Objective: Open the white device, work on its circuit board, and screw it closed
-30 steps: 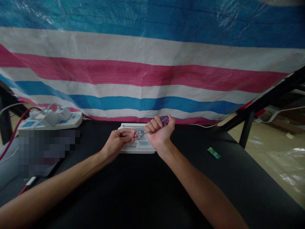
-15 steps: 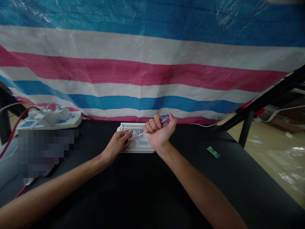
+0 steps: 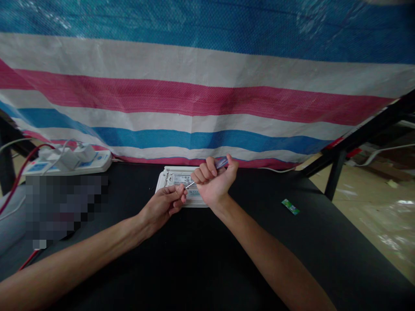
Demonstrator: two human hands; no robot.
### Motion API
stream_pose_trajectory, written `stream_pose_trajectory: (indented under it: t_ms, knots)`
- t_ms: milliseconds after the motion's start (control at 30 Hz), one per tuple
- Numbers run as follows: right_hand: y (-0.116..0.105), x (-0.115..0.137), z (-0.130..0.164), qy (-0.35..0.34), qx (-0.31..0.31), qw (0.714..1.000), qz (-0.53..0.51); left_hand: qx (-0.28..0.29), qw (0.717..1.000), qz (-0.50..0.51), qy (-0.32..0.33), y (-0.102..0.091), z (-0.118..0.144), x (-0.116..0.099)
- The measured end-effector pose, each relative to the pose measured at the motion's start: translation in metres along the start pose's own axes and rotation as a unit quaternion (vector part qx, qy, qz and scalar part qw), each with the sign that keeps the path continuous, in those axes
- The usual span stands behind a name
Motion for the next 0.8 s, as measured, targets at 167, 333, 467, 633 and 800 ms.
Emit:
stream_pose_trajectory:
  t_ms: [167, 333, 467, 633, 800]
  knots:
    - [-0.001, -0.007, 0.002, 0.024, -0.01, 0.999, -0.026, -0.004, 1.0, 0.015, -0.014, 0.0, -0.001, 0.003]
    - [0.002, -0.008, 0.002, 0.027, 0.005, 0.999, -0.045, -0.017, 0.999, 0.035, -0.024, 0.001, 0.002, 0.004]
    - [0.007, -0.007, 0.003, 0.017, 0.024, 0.999, -0.03, -0.025, 0.997, 0.046, -0.056, 0.004, 0.006, 0.006]
    - [0.009, -0.008, 0.004, 0.014, 0.023, 0.999, -0.036, -0.025, 0.996, 0.053, -0.062, 0.008, 0.009, 0.003]
    - [0.013, -0.006, 0.005, 0.007, 0.032, 0.998, -0.057, -0.035, 0.995, 0.071, -0.065, 0.009, 0.013, 0.005]
Point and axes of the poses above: each hand's wrist, its own z-axis away from the middle knuckle, its own y-axis out of the palm, x = y × z, the point moved 10 cm from there along -z, towards the middle knuckle, and after that the axes turned 2 degrees about z, right-handed, at the moved point
